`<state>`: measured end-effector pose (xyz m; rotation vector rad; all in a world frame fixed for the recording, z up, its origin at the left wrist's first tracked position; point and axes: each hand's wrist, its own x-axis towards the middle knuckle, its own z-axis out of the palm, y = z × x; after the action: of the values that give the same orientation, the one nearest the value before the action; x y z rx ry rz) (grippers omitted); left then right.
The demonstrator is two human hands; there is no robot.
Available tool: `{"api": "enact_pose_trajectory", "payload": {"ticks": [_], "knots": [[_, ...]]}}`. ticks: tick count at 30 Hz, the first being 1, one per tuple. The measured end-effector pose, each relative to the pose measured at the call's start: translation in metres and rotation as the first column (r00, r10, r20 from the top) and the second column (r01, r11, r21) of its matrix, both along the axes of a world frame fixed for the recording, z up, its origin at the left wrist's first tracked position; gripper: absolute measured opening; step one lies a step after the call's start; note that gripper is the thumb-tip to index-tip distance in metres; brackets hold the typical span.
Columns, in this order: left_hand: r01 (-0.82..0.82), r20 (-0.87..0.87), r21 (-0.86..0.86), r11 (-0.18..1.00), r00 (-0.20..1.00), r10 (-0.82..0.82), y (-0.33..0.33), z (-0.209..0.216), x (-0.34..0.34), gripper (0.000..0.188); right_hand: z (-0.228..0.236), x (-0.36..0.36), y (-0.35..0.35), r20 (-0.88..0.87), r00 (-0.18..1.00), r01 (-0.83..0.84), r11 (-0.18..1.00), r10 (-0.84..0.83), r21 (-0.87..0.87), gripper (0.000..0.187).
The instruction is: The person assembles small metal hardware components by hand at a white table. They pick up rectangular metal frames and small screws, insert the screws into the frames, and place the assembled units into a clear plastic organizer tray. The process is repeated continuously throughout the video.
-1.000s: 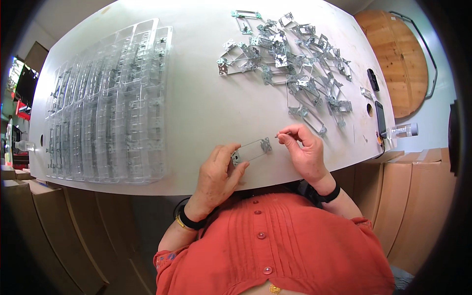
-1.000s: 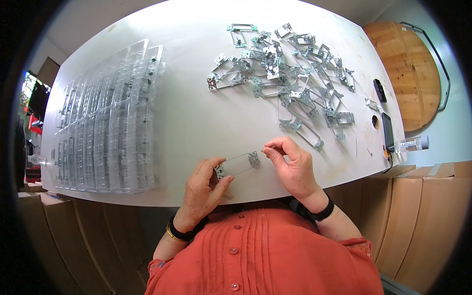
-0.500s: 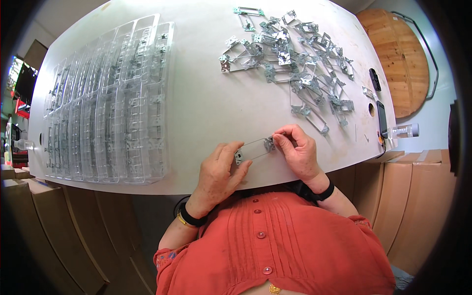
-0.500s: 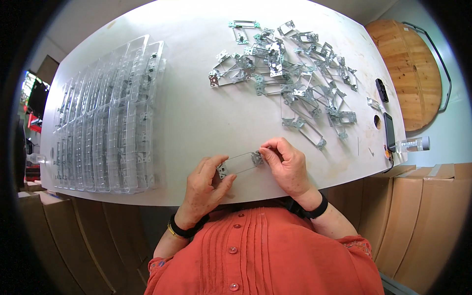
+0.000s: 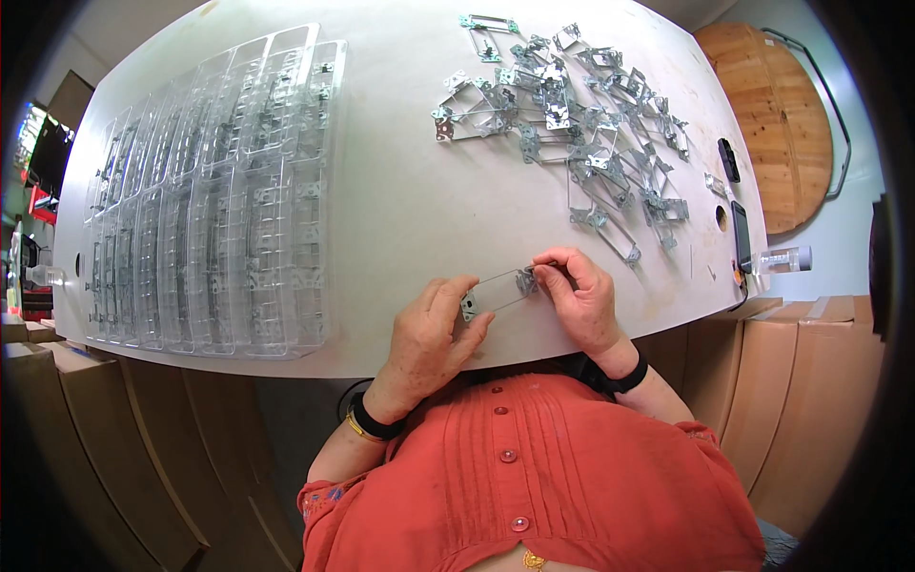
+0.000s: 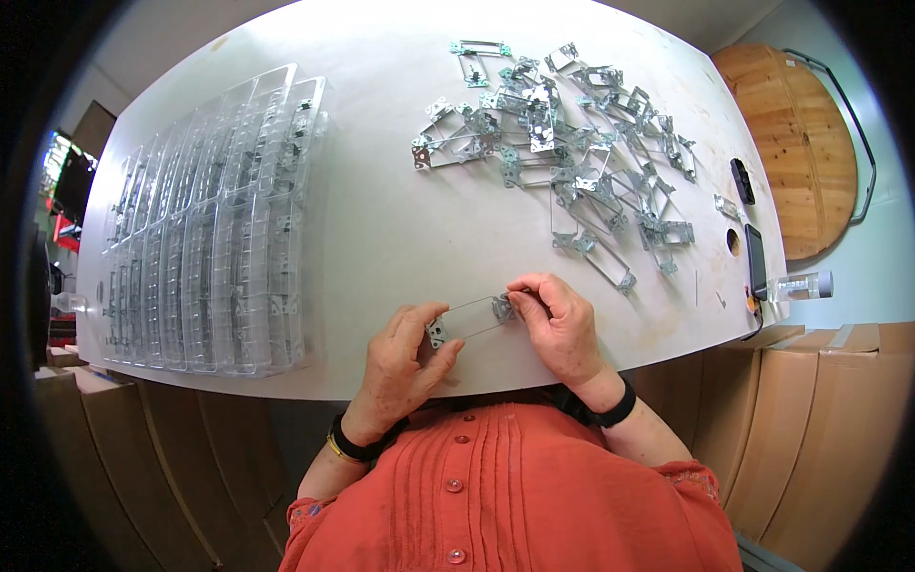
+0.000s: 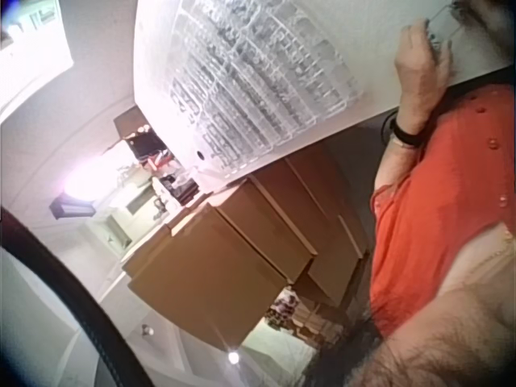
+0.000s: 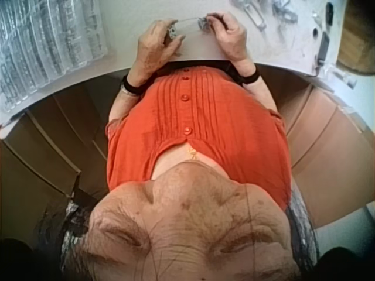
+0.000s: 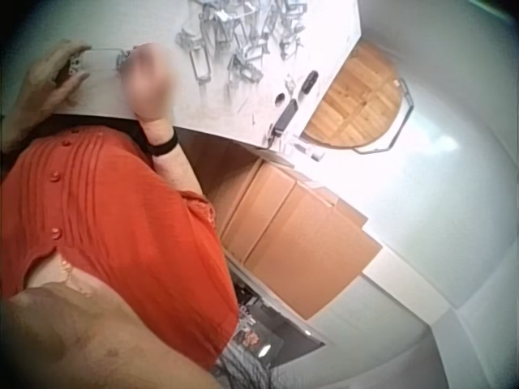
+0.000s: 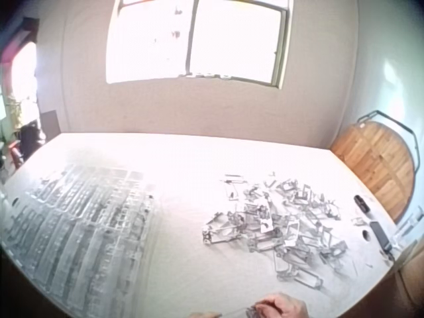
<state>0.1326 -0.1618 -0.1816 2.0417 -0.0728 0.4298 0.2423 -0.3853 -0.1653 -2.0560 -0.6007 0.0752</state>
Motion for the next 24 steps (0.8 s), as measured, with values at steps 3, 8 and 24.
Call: {"api": "enact_pose_trajectory", "payload": {"ticks": [3, 8, 24], "knots": [[0.003, -0.001, -0.001, 1.000, 1.000, -0.003, 0.000, 0.000, 0.000, 0.045, -0.003, -0.001, 0.001, -0.006, 0.999, 0.035, 0.999, -0.035, 0.024, 0.009], [0.002, -0.009, 0.006, 1.000, 1.000, -0.002, 0.000, 0.000, 0.000, 0.044, 0.001, -0.001, 0.001, -0.074, 0.996, 0.056, 0.998, -0.057, -0.016, 0.008], [-0.021, -0.047, -0.023, 1.000, 0.999, 0.020, -0.002, 0.001, -0.001, 0.046, 0.005, -0.003, -0.004, -0.039, 0.997, 0.065, 0.998, -0.065, 0.017, 0.006]]}}
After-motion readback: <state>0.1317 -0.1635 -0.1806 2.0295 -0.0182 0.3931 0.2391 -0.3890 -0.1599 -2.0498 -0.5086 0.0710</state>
